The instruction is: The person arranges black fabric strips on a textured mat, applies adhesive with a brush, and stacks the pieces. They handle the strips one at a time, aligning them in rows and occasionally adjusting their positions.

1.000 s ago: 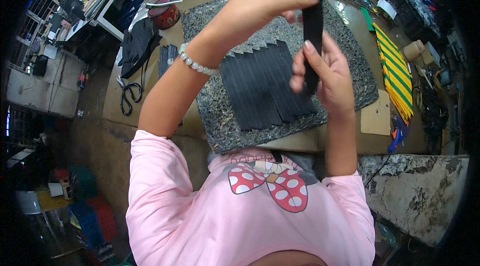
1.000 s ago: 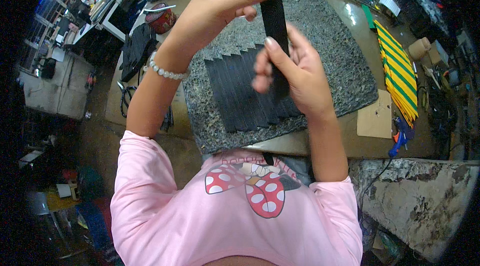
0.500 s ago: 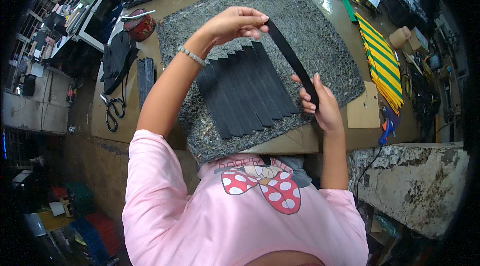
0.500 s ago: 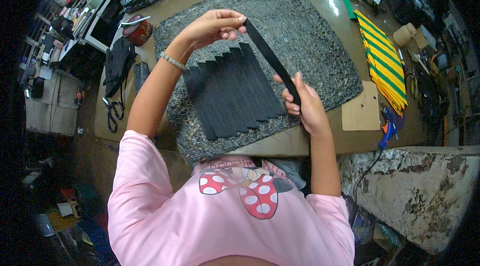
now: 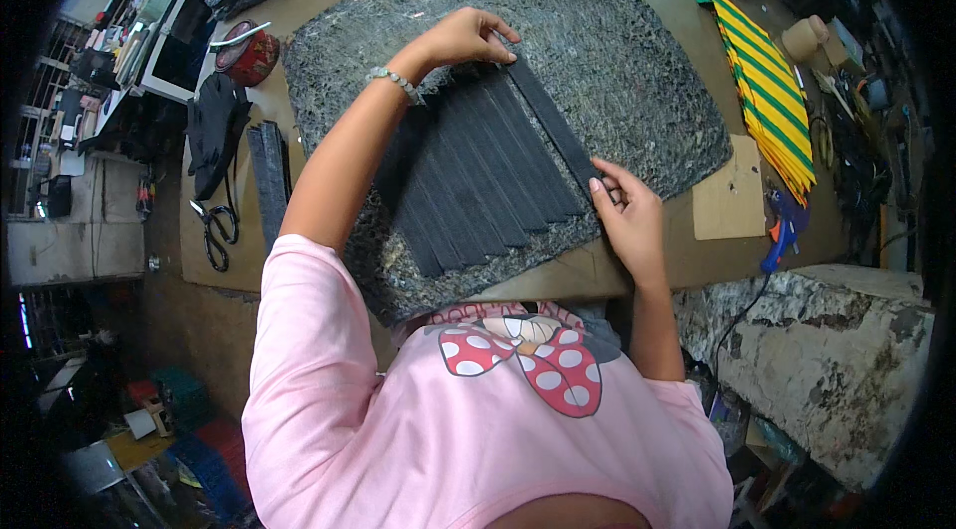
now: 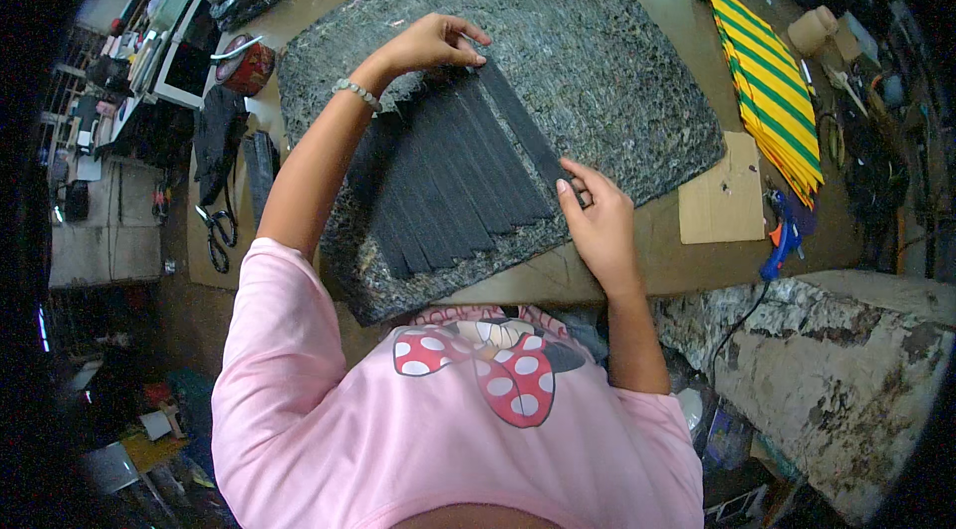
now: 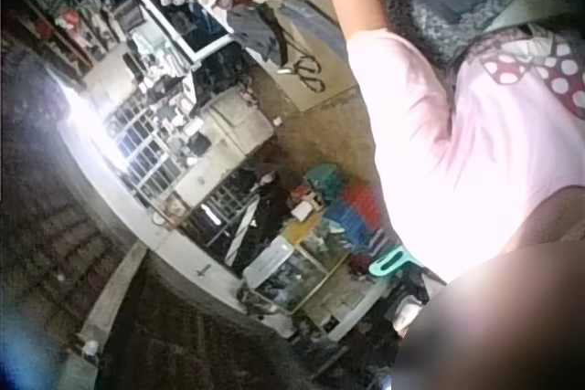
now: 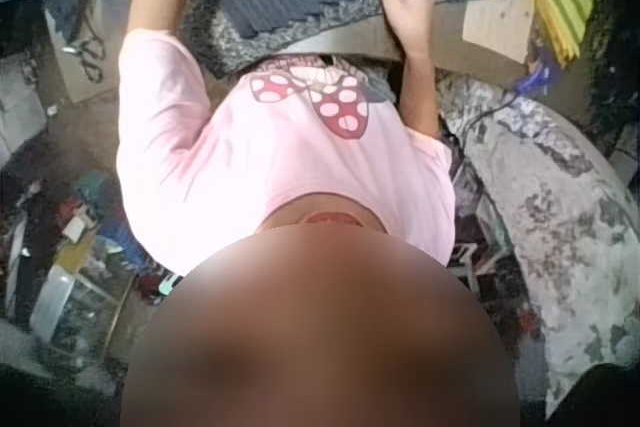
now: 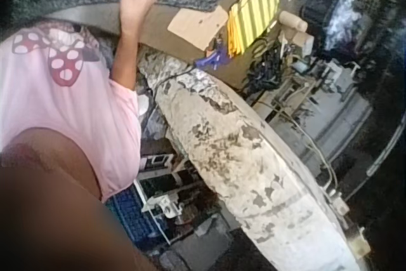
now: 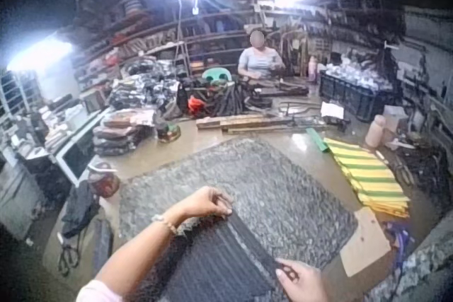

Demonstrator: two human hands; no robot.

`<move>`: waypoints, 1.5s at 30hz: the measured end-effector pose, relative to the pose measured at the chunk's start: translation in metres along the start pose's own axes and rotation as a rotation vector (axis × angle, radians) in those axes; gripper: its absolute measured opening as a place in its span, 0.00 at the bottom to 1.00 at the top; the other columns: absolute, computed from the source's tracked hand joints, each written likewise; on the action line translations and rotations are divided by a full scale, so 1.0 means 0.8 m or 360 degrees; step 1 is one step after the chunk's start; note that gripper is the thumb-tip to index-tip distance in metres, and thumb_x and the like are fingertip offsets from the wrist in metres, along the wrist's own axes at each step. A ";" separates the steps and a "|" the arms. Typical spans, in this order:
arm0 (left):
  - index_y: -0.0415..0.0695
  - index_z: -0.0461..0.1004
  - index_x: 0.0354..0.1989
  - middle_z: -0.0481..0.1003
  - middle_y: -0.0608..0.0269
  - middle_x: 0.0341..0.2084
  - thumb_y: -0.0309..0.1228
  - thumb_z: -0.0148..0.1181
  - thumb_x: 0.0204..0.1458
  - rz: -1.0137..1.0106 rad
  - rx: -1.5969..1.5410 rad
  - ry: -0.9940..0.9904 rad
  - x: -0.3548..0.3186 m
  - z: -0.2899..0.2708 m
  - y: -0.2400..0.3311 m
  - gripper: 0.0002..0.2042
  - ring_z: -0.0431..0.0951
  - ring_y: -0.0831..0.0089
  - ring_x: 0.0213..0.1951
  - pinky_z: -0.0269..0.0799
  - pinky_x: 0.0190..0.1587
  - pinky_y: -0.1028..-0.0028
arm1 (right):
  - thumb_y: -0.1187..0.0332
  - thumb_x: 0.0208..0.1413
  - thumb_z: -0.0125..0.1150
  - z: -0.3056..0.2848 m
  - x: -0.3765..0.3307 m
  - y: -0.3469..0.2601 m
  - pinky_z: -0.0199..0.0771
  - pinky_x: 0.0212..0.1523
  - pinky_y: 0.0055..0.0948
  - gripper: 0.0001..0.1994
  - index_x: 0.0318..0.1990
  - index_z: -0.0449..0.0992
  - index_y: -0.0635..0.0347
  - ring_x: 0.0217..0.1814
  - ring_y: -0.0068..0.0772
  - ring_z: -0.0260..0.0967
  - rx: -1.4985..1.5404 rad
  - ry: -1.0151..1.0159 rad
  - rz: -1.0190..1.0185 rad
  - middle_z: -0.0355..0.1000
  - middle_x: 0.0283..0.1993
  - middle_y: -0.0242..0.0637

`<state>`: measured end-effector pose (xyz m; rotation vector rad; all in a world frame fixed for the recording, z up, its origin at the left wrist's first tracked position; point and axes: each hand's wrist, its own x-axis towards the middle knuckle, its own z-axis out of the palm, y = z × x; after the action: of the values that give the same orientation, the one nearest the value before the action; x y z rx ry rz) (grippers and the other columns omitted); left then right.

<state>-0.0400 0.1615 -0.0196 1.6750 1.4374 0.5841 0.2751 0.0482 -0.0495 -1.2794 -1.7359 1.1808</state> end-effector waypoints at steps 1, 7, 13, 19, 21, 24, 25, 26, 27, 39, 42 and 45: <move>0.40 0.76 0.45 0.78 0.67 0.30 0.28 0.66 0.47 -0.0004 0.0024 0.0007 0.002 0.002 -0.004 0.16 0.75 0.82 0.33 0.70 0.40 0.80 | 0.73 0.53 0.59 0.001 -0.002 0.000 0.66 0.28 0.19 0.13 0.47 0.75 0.66 0.28 0.17 0.63 0.0046 -0.0007 0.0039 0.74 0.34 0.38; 0.40 0.77 0.44 0.76 0.70 0.29 0.29 0.66 0.47 -0.0025 -0.0025 0.0000 0.001 0.005 -0.016 0.15 0.74 0.83 0.33 0.69 0.40 0.81 | 0.72 0.52 0.62 0.002 -0.004 -0.004 0.64 0.26 0.20 0.13 0.45 0.76 0.66 0.23 0.19 0.60 -0.0136 0.0044 -0.0081 0.72 0.31 0.37; 0.39 0.76 0.46 0.76 0.71 0.30 0.30 0.66 0.48 0.0019 -0.0090 -0.0009 -0.005 0.003 -0.018 0.16 0.73 0.84 0.35 0.68 0.41 0.82 | 0.72 0.51 0.62 0.003 -0.004 -0.006 0.62 0.24 0.21 0.13 0.45 0.76 0.65 0.22 0.19 0.59 -0.0159 0.0034 -0.0151 0.69 0.29 0.35; 0.41 0.77 0.45 0.77 0.66 0.32 0.31 0.67 0.47 0.0011 -0.0185 0.0025 -0.007 0.000 -0.024 0.16 0.75 0.80 0.35 0.70 0.42 0.80 | 0.72 0.51 0.62 0.003 -0.003 -0.003 0.61 0.23 0.22 0.12 0.44 0.77 0.65 0.21 0.20 0.58 -0.0202 0.0023 -0.0177 0.68 0.27 0.35; 0.41 0.77 0.45 0.77 0.67 0.32 0.31 0.67 0.47 0.0005 -0.0193 0.0030 -0.008 0.000 -0.026 0.17 0.75 0.80 0.35 0.70 0.42 0.80 | 0.71 0.51 0.62 0.004 -0.003 -0.002 0.61 0.23 0.22 0.12 0.44 0.77 0.65 0.20 0.21 0.58 -0.0206 0.0024 -0.0179 0.68 0.27 0.36; 0.41 0.77 0.45 0.77 0.67 0.31 0.31 0.67 0.47 -0.0001 -0.0217 0.0016 -0.009 0.001 -0.026 0.16 0.75 0.81 0.35 0.70 0.42 0.80 | 0.71 0.51 0.62 0.005 -0.003 -0.002 0.61 0.23 0.22 0.12 0.43 0.77 0.65 0.20 0.21 0.58 -0.0211 0.0030 -0.0197 0.68 0.26 0.36; 0.40 0.76 0.46 0.77 0.68 0.32 0.31 0.66 0.48 0.0000 -0.0201 0.0012 -0.009 0.001 -0.025 0.17 0.75 0.81 0.36 0.70 0.43 0.80 | 0.71 0.51 0.62 0.005 -0.003 -0.003 0.61 0.23 0.22 0.12 0.43 0.77 0.65 0.20 0.21 0.58 -0.0213 0.0032 -0.0204 0.68 0.26 0.36; 0.40 0.76 0.47 0.77 0.69 0.32 0.31 0.65 0.49 -0.0011 -0.0173 0.0005 -0.009 0.001 -0.025 0.17 0.74 0.82 0.37 0.69 0.44 0.80 | 0.71 0.51 0.62 0.006 -0.003 -0.003 0.61 0.23 0.23 0.12 0.43 0.77 0.65 0.20 0.22 0.58 -0.0215 0.0033 -0.0211 0.68 0.26 0.36; 0.39 0.75 0.48 0.77 0.70 0.32 0.30 0.65 0.49 -0.0014 -0.0140 0.0001 -0.010 0.000 -0.024 0.17 0.74 0.83 0.38 0.69 0.44 0.80 | 0.71 0.51 0.62 0.006 -0.004 -0.003 0.61 0.23 0.23 0.12 0.43 0.77 0.65 0.20 0.22 0.58 -0.0222 0.0032 -0.0208 0.68 0.26 0.36; 0.41 0.76 0.47 0.77 0.60 0.42 0.41 0.66 0.47 0.0147 0.0150 0.0184 -0.021 0.000 -0.018 0.22 0.75 0.72 0.46 0.69 0.51 0.73 | 0.71 0.52 0.62 0.005 -0.010 -0.016 0.66 0.32 0.22 0.12 0.44 0.77 0.65 0.29 0.23 0.64 -0.0337 0.0008 -0.0172 0.67 0.28 0.35; 0.45 0.77 0.46 0.77 0.59 0.42 0.45 0.64 0.49 0.0245 0.0085 0.0464 -0.044 -0.028 -0.018 0.20 0.75 0.70 0.45 0.69 0.49 0.70 | 0.71 0.52 0.62 0.008 -0.009 -0.022 0.66 0.34 0.22 0.12 0.44 0.77 0.65 0.30 0.23 0.64 -0.0420 0.0014 -0.0266 0.67 0.31 0.34; 0.44 0.78 0.45 0.78 0.59 0.41 0.41 0.62 0.51 0.0236 0.0143 0.0821 -0.089 -0.082 -0.036 0.17 0.77 0.71 0.43 0.71 0.47 0.72 | 0.67 0.55 0.60 0.004 -0.011 -0.028 0.67 0.38 0.26 0.15 0.47 0.75 0.63 0.35 0.31 0.65 -0.0656 -0.0047 -0.0202 0.65 0.35 0.38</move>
<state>-0.1247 0.1121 0.0045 1.7913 1.7226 1.1101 0.2668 0.0362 -0.0302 -1.3615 -2.1235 0.7964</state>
